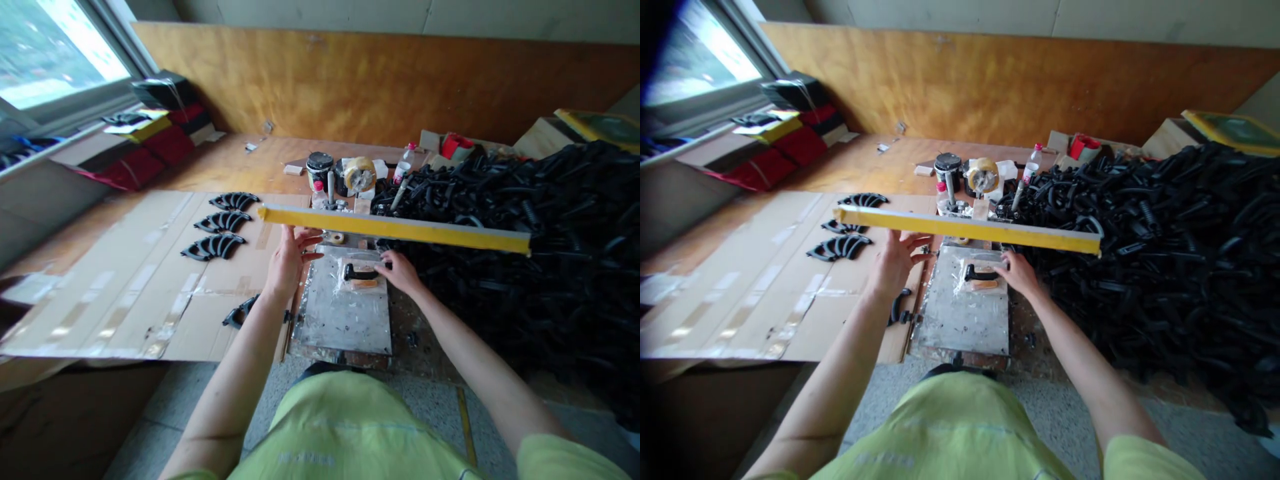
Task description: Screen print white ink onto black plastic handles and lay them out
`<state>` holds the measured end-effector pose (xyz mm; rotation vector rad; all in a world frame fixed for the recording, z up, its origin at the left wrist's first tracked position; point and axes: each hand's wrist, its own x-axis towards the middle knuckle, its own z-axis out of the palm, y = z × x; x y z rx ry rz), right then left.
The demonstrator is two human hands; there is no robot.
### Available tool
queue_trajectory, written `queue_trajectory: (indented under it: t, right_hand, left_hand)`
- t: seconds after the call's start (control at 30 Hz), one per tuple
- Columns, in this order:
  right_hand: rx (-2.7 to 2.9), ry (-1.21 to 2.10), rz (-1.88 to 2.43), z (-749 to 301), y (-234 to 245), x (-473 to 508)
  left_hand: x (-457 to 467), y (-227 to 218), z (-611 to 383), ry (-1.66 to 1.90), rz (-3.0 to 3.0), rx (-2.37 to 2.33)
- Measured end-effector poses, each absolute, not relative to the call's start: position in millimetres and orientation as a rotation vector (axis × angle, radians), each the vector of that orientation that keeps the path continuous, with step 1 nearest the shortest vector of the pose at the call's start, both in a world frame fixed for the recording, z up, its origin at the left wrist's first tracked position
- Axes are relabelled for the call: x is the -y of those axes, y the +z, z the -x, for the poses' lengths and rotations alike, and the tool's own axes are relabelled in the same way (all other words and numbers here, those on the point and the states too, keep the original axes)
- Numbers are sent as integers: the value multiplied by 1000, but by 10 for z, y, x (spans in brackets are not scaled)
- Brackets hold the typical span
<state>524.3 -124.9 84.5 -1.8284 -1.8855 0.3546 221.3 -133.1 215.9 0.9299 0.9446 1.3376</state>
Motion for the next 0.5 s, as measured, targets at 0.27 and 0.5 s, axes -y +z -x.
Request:
queue_trajectory:
  t: [0.27, 0.5]
  right_hand:
    - [2351, 185, 1481, -4220, 938, 1881]
    - [2246, -6, 1726, -5238, 1061, 2108]
  left_hand:
    - [2028, 1111, -2502, 695, -570, -1124]
    - [2330, 529, -1332, 1023, -434, -1605]
